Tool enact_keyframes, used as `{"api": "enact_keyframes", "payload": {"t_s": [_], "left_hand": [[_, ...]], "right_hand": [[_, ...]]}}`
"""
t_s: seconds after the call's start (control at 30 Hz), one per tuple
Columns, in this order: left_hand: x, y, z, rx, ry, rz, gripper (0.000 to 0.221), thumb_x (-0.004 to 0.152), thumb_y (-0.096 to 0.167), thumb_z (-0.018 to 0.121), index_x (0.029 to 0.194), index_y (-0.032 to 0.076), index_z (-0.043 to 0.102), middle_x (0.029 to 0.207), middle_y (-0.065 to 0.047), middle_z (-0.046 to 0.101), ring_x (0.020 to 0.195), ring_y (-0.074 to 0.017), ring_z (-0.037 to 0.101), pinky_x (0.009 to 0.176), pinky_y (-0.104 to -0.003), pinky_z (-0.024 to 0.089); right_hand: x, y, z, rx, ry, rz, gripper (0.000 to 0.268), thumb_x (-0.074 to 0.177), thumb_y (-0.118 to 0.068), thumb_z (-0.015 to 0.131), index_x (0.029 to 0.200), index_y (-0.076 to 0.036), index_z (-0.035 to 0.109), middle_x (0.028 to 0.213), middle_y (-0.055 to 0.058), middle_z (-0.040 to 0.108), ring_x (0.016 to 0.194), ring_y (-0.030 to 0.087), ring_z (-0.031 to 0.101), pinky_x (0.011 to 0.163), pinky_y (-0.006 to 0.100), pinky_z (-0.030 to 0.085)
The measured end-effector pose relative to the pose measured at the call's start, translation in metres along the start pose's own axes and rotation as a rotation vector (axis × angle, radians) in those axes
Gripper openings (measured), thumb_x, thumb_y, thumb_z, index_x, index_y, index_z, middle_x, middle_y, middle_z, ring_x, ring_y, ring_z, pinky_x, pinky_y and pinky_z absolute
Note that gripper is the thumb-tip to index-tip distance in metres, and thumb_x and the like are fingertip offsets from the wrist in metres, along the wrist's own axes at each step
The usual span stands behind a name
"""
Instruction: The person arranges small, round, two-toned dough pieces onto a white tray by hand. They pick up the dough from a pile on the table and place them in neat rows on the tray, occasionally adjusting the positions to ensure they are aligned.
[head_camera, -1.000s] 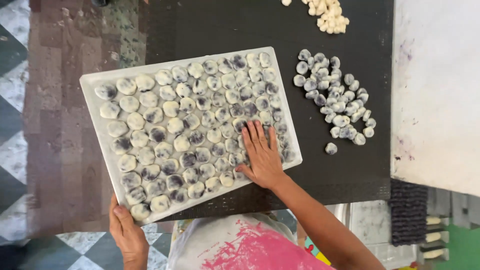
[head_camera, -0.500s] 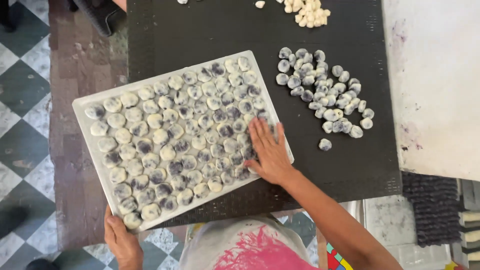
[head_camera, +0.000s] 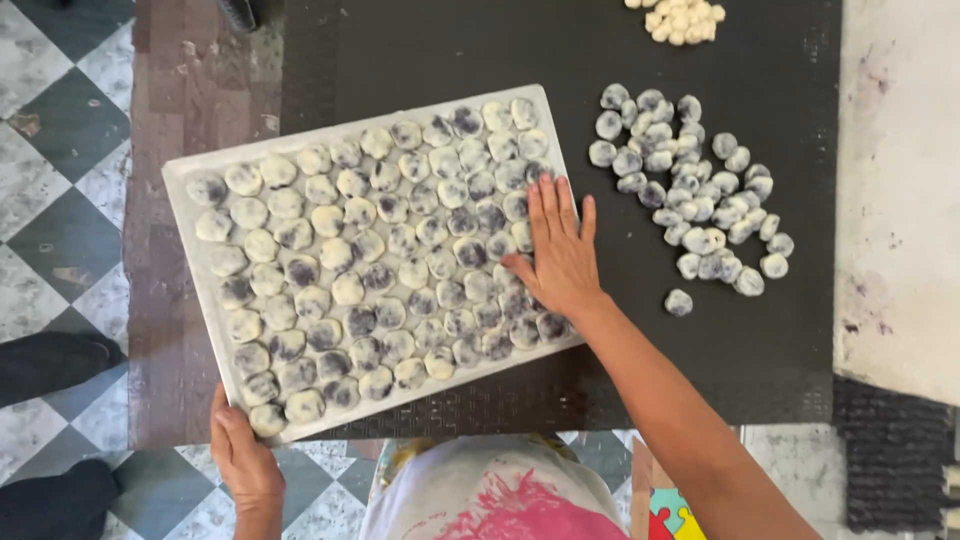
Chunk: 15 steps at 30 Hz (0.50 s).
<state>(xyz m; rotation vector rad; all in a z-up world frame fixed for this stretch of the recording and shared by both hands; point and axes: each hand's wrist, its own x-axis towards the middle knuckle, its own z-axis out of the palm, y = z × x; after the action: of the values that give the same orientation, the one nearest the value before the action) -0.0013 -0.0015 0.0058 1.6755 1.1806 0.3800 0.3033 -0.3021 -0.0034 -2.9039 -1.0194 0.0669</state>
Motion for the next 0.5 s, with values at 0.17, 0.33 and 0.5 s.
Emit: {"api": "enact_keyframes", "payload": {"t_s": [0.17,0.33,0.5], "left_hand": [[-0.01,0.006,-0.003,0.034,0.007,0.052,0.071,0.102,0.052,0.025,0.144,-0.002,0.043,0.135,-0.022,0.05,0.121,-0.0328,0.047,0.093,-0.044,0.042],[-0.004,0.002,0.0,-0.01,0.043,-0.052,0.072,0.1,0.053,0.027,0.146,-0.001,0.039,0.141,-0.022,0.046,0.126,-0.032,0.046,0.096,-0.042,0.043],[-0.002,-0.009,-0.002,0.053,0.059,-0.056,0.069,0.102,0.049,0.025,0.145,-0.002,0.041,0.141,-0.022,0.047,0.124,-0.0314,0.044,0.094,-0.04,0.04]], "right_hand": [[0.003,0.002,-0.018,0.046,0.036,-0.05,0.079,0.101,-0.059,0.026,0.157,-0.006,0.007,0.164,0.013,0.009,0.151,0.032,-0.002,0.113,0.068,-0.003],[0.03,0.009,0.003,0.017,0.0,-0.015,0.082,0.102,-0.063,0.025,0.158,-0.009,0.0,0.164,0.009,-0.005,0.152,0.028,-0.005,0.119,0.058,-0.002],[0.056,0.009,-0.029,0.144,0.126,-0.041,0.069,0.104,-0.051,0.027,0.154,-0.004,0.024,0.158,0.017,0.029,0.148,0.036,0.007,0.108,0.068,0.007]]}}
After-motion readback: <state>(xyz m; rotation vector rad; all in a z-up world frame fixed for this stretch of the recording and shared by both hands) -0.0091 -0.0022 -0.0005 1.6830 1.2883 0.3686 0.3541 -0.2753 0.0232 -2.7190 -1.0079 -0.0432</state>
